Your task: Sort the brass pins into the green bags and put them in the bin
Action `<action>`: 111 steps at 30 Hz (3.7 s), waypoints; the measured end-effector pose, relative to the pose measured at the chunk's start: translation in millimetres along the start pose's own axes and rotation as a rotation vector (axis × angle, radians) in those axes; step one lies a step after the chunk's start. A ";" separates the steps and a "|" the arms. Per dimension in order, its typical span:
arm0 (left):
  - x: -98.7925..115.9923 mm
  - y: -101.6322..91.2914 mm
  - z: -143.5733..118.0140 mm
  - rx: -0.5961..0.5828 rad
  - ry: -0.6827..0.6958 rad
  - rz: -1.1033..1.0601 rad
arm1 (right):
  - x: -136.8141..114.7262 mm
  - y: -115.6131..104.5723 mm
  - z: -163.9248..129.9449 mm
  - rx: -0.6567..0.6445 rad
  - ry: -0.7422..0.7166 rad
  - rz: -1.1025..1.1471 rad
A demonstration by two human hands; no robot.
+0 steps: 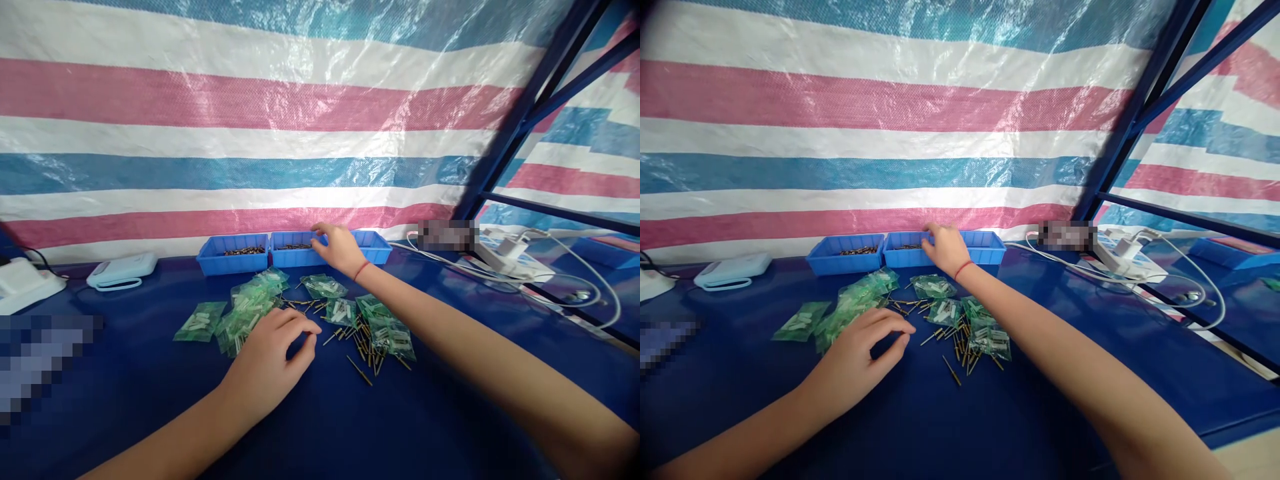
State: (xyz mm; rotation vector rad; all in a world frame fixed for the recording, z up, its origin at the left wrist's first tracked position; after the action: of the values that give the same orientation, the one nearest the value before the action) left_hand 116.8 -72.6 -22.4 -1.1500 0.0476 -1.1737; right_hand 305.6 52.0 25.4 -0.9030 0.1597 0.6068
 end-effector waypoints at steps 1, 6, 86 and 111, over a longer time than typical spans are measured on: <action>-1.3 0.7 -0.2 -0.026 -0.006 0.019 | -2.2 -1.5 -7.7 -0.040 -0.014 -0.005; -4.5 6.6 -3.2 -0.135 0.015 0.155 | -30.5 -39.7 -66.2 -0.352 -0.177 0.052; 8.2 0.7 4.5 0.187 -0.139 -0.221 | -59.7 -55.0 -128.6 -0.478 0.158 0.600; 9.2 0.2 4.1 0.172 -0.149 -0.288 | -56.4 -44.3 -129.9 -0.428 0.251 0.717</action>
State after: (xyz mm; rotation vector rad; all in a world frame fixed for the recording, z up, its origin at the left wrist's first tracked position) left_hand 123.4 -76.6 -15.9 -1.1111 -0.3367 -1.3128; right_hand 299.3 -93.4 -3.5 -1.3460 0.6130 1.2202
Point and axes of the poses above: each hand's wrist, its own z-axis towards the middle knuckle, its own y-axis out of the palm, x = y × z, the point moved 1 cm from there along z, towards the middle knuckle, and after that the axes turned 3 degrees about y, right-handed, at the moved point
